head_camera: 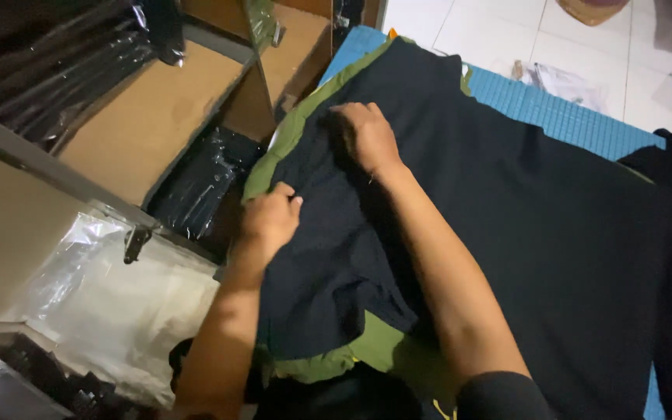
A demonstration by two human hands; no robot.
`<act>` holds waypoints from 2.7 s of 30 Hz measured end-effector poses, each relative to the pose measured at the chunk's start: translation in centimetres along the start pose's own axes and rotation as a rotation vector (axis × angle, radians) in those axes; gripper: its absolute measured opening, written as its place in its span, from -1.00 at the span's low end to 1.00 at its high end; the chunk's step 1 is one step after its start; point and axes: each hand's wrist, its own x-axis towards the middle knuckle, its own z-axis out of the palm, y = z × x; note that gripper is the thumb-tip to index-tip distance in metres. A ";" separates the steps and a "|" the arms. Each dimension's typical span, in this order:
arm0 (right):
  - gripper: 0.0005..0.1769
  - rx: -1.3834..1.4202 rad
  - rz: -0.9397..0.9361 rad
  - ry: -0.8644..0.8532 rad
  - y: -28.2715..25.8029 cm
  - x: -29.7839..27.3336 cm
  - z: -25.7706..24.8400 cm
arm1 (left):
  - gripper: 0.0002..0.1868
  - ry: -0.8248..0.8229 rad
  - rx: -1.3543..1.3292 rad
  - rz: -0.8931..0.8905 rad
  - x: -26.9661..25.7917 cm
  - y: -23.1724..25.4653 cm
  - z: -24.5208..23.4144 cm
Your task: The person folds a black long-sleeved shirt on a blue mat. They smooth the fabric, fold the sleeves inward, and fold the shirt in half multiple times to create a compact bundle.
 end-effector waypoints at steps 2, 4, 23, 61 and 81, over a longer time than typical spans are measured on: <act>-0.53 -0.027 0.005 -0.114 2.5 -0.3 3.4 | -0.59 -0.091 0.013 -0.034 0.2 1.2 -0.8; -0.25 -0.053 0.010 -0.229 5.4 -1.3 6.9 | -0.55 -0.182 0.025 -0.069 -0.4 1.8 -1.7; -0.67 0.208 0.164 -0.114 6.7 -0.8 8.3 | -0.73 0.309 -0.376 0.197 -2.1 -1.5 -2.6; -0.69 0.593 -0.434 -0.027 -15.8 -23.5 -13.7 | -0.52 -0.057 -0.038 -0.092 -15.9 -2.1 -6.5; -0.58 -0.539 0.967 0.157 -2.7 -43.6 -32.1 | -0.34 0.185 0.264 0.742 -7.3 9.5 -4.8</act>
